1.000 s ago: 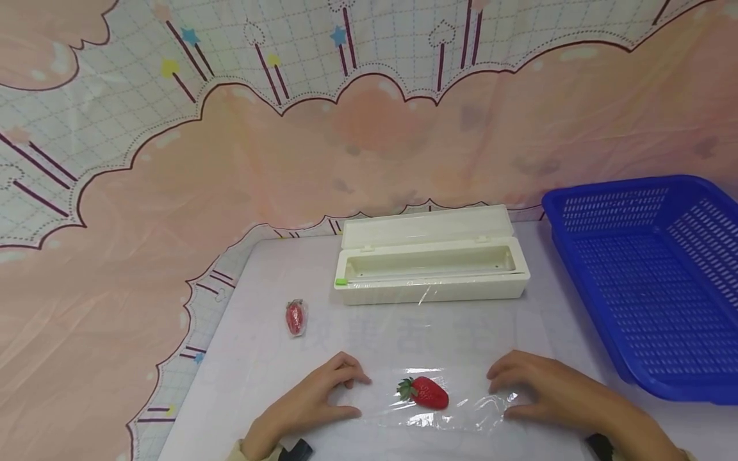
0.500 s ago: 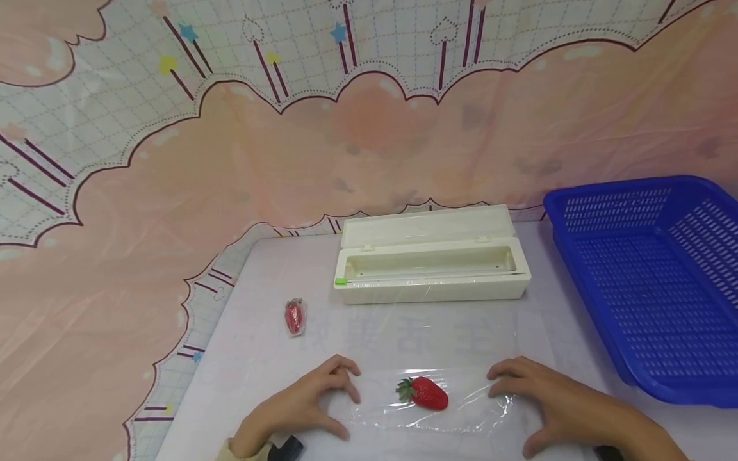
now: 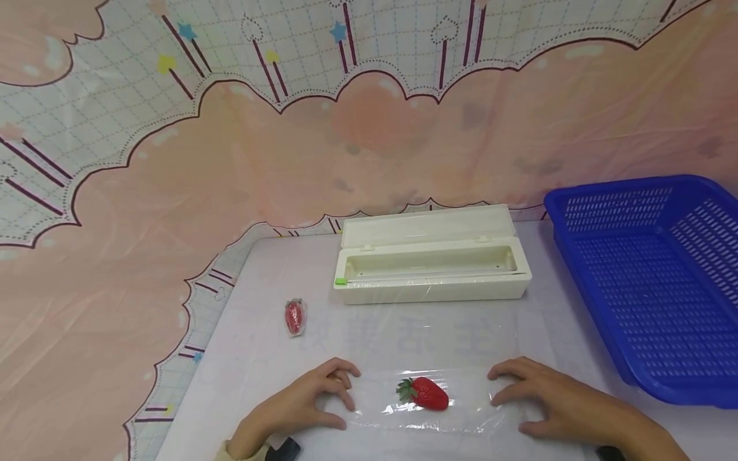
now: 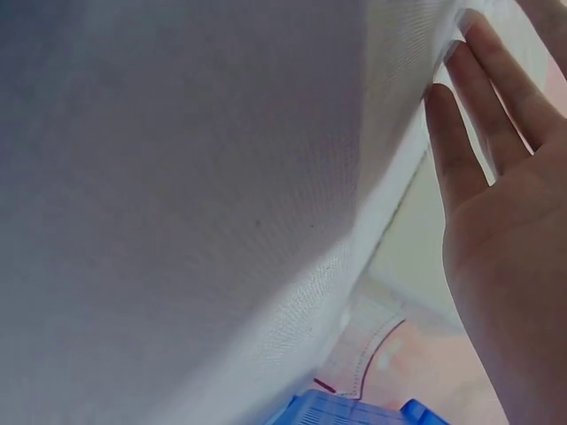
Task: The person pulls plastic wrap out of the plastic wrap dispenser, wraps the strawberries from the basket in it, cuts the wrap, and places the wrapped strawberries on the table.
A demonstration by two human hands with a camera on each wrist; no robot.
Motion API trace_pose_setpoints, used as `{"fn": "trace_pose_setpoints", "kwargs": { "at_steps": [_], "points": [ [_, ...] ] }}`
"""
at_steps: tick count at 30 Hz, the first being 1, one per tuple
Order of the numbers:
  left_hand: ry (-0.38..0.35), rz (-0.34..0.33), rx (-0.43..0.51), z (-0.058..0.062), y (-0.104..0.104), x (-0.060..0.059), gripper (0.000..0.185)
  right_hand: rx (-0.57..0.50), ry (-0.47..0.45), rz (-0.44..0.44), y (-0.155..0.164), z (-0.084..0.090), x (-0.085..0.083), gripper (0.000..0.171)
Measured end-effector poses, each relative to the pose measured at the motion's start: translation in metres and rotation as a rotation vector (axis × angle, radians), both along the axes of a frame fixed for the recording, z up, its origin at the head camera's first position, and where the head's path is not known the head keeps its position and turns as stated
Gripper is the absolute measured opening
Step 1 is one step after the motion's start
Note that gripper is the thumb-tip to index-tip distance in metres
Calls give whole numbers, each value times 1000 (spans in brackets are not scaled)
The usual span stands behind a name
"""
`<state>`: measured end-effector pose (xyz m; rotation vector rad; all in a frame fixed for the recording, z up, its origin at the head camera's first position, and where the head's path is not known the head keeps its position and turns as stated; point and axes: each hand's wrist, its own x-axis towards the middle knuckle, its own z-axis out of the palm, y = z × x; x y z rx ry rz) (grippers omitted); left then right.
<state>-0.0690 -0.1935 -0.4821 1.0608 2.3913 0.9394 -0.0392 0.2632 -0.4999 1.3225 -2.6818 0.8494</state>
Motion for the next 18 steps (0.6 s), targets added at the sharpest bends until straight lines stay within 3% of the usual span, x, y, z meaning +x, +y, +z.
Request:
{"fn": "trace_pose_setpoints", "kwargs": {
  "at_steps": [11, 18],
  "points": [
    [-21, 24, 35, 0, 0, 1, 7, -64, -65, -12, 2, 1, 1, 29],
    [-37, 36, 73, -3, -1, 1, 7, -61, -181, -16, 6, 2, 0, 14]
  ]
}}
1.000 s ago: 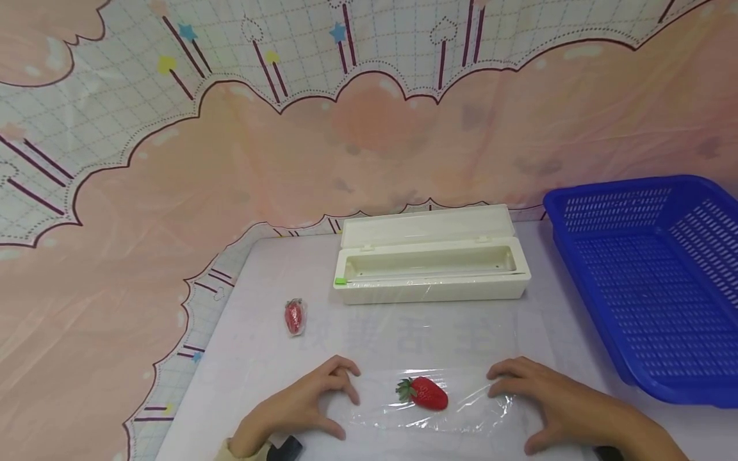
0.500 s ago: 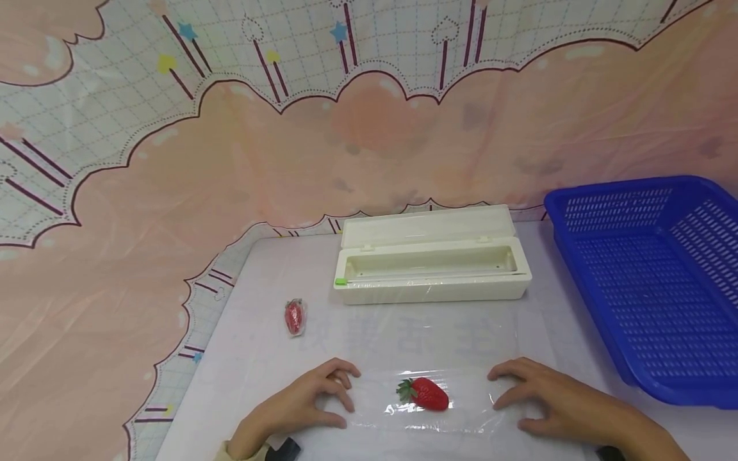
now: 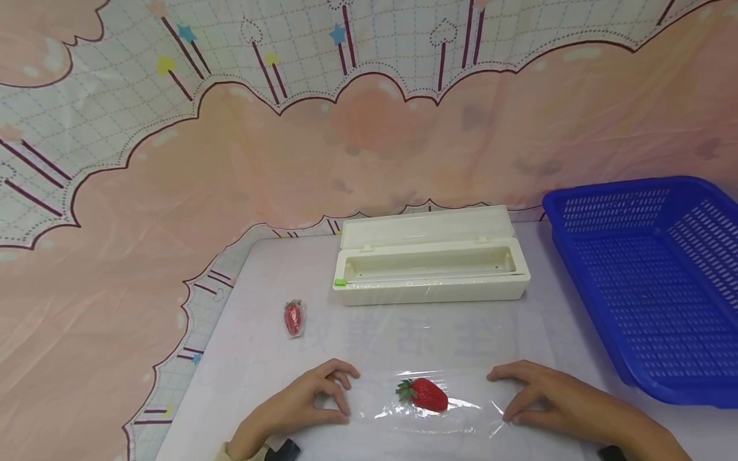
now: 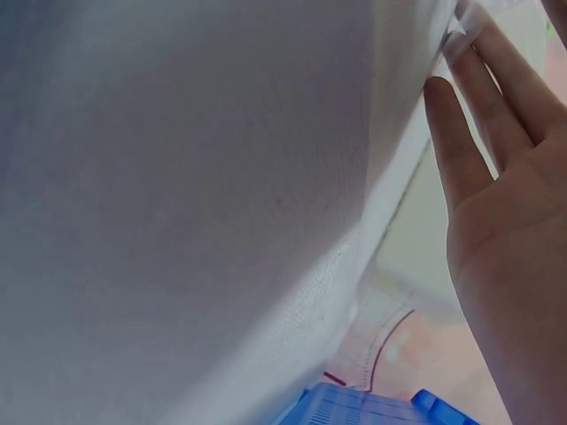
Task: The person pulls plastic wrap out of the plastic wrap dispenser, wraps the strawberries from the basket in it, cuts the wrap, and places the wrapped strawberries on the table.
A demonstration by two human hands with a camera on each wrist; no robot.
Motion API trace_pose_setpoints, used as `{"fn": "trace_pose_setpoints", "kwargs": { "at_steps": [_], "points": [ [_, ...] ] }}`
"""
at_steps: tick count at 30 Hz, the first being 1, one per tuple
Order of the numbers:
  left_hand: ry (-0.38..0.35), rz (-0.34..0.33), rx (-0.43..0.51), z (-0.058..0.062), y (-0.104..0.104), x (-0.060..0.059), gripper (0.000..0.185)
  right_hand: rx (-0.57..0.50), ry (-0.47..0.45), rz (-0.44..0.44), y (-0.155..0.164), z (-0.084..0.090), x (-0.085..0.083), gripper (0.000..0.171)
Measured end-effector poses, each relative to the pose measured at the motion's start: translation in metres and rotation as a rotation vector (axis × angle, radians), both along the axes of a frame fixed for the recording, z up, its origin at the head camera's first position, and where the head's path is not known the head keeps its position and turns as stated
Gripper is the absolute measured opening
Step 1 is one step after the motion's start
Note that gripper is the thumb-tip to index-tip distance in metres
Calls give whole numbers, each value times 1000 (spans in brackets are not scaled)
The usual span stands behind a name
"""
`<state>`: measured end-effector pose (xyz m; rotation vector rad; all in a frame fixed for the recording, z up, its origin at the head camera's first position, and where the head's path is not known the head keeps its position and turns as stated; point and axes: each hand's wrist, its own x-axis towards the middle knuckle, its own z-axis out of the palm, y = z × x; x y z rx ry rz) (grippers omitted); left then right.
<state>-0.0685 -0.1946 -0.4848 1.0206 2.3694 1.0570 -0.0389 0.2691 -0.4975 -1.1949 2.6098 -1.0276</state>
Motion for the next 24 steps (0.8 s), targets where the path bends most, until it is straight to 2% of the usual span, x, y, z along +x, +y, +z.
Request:
{"fn": "trace_pose_setpoints", "kwargs": {
  "at_steps": [4, 6, 9, 12, 17, 24],
  "points": [
    [-34, -6, 22, -1, -2, 0, 7, -11, -45, 20, 2, 1, -2, 16],
    [-53, -9, 19, -1, -3, 0, 7, -24, -103, 37, 3, 3, -3, 17],
    [-52, -11, 9, -1, -4, 0, 8, -47, -187, 59, 5, 5, -5, 19],
    [-21, -14, 22, -2, -5, 0, 9, -63, -246, 69, 6, 6, -7, 20],
    [4, -30, 84, -3, -6, 0, 6, -65, -240, 62, 7, 8, -9, 23],
    [-88, 1, 80, 1, -5, -1, 3, -83, -215, 64, 5, 9, -12, 26]
  ]
}}
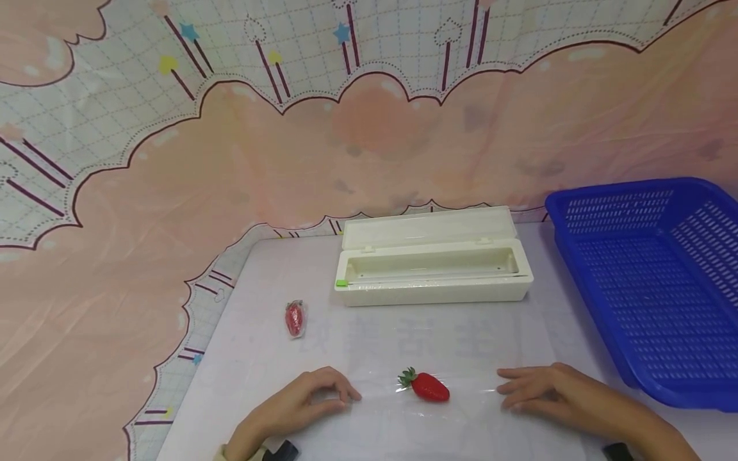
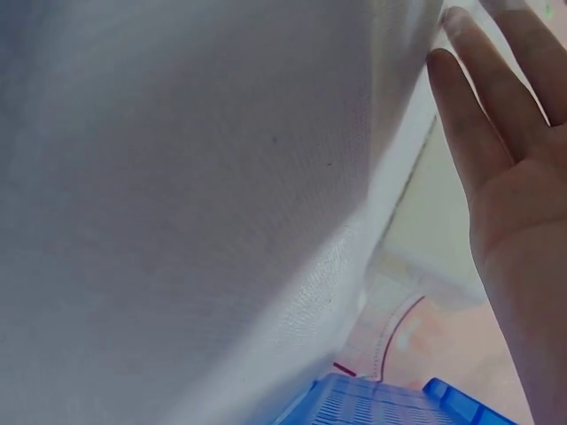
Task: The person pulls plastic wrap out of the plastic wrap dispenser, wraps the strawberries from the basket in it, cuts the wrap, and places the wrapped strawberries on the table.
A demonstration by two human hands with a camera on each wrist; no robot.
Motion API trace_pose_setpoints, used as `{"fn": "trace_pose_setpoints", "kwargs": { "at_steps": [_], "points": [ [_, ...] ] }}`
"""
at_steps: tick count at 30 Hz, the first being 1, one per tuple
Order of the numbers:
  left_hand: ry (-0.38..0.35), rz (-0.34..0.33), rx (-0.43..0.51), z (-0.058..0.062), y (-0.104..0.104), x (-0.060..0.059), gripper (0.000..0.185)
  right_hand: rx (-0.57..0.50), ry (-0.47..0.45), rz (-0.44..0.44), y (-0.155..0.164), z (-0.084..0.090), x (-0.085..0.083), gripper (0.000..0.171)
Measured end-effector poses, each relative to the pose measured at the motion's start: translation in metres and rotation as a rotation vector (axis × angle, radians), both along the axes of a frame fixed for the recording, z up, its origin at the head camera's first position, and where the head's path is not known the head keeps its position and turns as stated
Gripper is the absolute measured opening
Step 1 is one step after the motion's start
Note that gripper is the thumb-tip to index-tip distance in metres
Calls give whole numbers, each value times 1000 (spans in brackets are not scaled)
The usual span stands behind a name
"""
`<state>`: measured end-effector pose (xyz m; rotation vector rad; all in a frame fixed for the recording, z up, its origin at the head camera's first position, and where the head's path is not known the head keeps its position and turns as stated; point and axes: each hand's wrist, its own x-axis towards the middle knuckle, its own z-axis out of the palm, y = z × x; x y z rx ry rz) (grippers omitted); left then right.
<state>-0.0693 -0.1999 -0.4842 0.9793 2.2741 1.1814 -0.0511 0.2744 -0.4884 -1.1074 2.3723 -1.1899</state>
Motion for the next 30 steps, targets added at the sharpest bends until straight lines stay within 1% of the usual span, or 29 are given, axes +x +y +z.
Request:
{"fn": "trace_pose_setpoints", "kwargs": {
  "at_steps": [3, 7, 11, 14, 15, 17, 20, 23, 25, 30],
  "points": [
    [-24, 13, -12, 1, 1, -1, 2, 1, 17, -14, -1, 0, 0, 26],
    [-36, 45, -40, 2, 3, -2, 5, 40, 59, -73, -2, 1, 0, 25],
    [-6, 86, -79, 4, 6, -3, 9, 85, 133, -143, -4, 3, 1, 25],
    [33, 117, -90, 5, 8, -4, 9, 87, 193, -185, -7, 4, 1, 28],
    [43, 131, -94, 6, 9, -4, 9, 81, 200, -198, -8, 4, 0, 28],
    [60, 163, -105, 7, 11, -6, 8, 71, 183, -230, -10, 4, -1, 29],
    [66, 217, -131, 8, 15, -8, 8, 59, 135, -272, -12, 5, -4, 28],
    [48, 257, -140, 9, 19, -10, 9, 53, 86, -308, -14, 6, -7, 27],
    [24, 279, -136, 10, 22, -11, 10, 65, 79, -337, -16, 7, -8, 25],
    [-24, 328, -132, 12, 29, -14, 11, 147, -6, -418, -22, 13, -13, 19]
  ]
}}
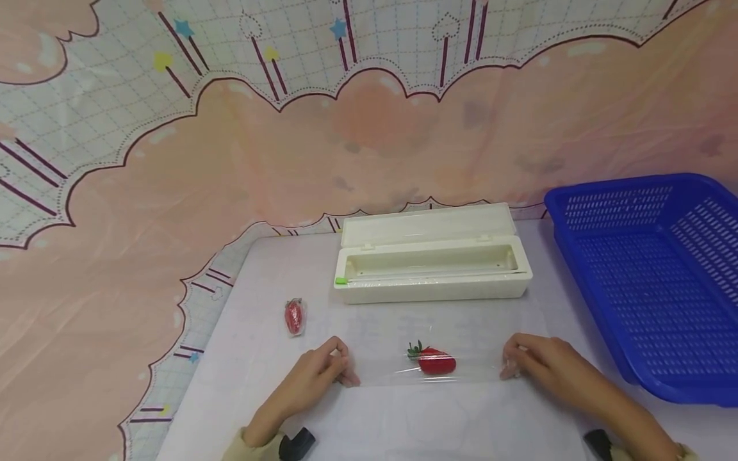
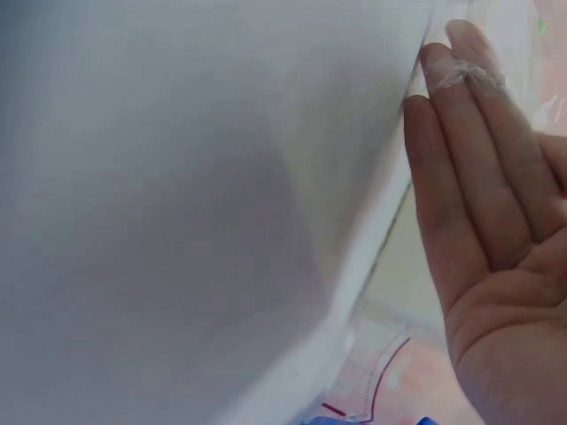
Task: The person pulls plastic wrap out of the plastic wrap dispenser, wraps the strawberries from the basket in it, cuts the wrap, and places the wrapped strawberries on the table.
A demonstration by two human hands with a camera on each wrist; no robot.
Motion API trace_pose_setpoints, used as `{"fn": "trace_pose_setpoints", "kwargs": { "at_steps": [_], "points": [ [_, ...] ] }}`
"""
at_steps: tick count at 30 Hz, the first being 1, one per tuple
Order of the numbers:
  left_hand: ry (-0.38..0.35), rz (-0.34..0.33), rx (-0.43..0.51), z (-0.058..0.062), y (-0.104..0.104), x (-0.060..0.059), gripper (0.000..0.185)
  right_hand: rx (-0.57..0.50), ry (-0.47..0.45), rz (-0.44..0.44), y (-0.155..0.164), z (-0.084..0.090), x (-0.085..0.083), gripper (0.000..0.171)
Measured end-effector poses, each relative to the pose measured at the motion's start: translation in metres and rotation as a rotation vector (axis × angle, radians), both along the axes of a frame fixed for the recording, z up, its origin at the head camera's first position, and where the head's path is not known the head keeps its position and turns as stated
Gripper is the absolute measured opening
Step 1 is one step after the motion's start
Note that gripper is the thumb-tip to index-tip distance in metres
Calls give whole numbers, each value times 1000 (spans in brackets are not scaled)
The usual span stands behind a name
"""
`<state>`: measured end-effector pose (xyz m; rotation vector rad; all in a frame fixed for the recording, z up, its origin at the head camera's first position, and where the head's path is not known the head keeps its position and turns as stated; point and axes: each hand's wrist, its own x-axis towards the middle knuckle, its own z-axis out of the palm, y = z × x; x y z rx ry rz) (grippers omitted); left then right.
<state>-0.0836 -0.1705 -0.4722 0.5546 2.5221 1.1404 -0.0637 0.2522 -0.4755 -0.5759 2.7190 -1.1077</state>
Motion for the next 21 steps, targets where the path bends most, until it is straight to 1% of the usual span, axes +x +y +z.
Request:
{"fn": "trace_pose_setpoints", "kwargs": {
  "at_steps": [5, 9, 13, 18, 21],
  "points": [
    [-15, 52, -8, 1, 5, -4, 11, 52, -115, -68, -5, 6, -5, 17],
    [-16, 86, -30, 2, 9, -8, 10, 55, -168, -107, -8, 7, -7, 17],
    [-4, 121, -56, 2, 13, -12, 9, 60, -159, -138, -12, 8, -10, 16],
    [-10, 191, -82, 0, 18, -17, 10, 66, -103, -163, -16, 7, -13, 14],
    [-8, 234, -104, -1, 21, -19, 9, 95, -74, -171, -20, 6, -14, 13]
  ]
}}
